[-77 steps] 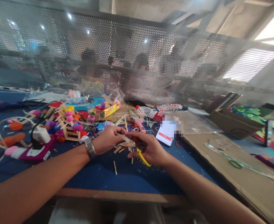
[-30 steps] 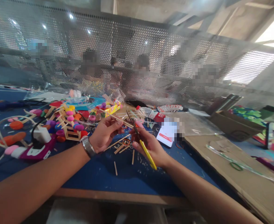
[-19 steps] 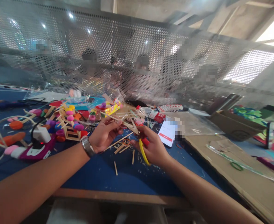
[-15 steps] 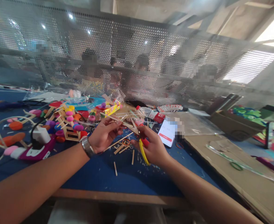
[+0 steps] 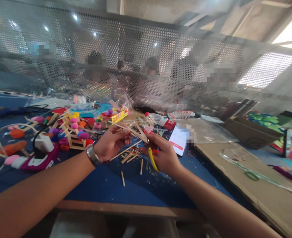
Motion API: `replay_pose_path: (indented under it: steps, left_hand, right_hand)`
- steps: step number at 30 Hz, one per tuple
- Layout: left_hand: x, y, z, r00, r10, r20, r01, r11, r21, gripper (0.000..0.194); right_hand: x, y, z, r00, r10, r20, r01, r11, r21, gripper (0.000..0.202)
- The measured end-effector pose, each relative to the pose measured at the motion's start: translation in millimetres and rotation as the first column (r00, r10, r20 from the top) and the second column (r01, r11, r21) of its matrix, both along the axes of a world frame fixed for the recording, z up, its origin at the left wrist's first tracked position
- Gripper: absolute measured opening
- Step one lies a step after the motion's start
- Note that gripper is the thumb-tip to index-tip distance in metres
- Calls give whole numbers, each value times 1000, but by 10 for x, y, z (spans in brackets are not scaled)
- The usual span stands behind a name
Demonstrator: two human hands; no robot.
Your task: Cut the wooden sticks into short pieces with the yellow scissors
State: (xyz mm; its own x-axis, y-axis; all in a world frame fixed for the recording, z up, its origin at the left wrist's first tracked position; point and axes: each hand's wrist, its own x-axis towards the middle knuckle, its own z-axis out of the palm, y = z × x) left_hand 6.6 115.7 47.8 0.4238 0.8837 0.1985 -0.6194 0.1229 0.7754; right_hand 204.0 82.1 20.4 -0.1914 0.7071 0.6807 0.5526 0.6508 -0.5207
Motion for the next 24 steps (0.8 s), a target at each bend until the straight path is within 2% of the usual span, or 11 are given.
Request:
replay_pose_path:
  steps: [3, 15, 24]
  left_hand:
    - [-4, 2, 2, 1000, -7, 9, 7, 1000, 8, 31]
    - [-21, 1, -9, 998, -51, 22, 51, 999, -7, 26]
    - [-30, -29, 12, 990, -136, 25, 136, 990, -24, 29]
  right_hand:
    - [9, -2, 2, 1000, -9, 22, 9, 1000, 30, 37]
    - [14, -40, 40, 1000, -19, 17, 19, 999, -34, 52]
    - [-1, -48, 59, 999, -46, 11, 44, 994, 105, 42]
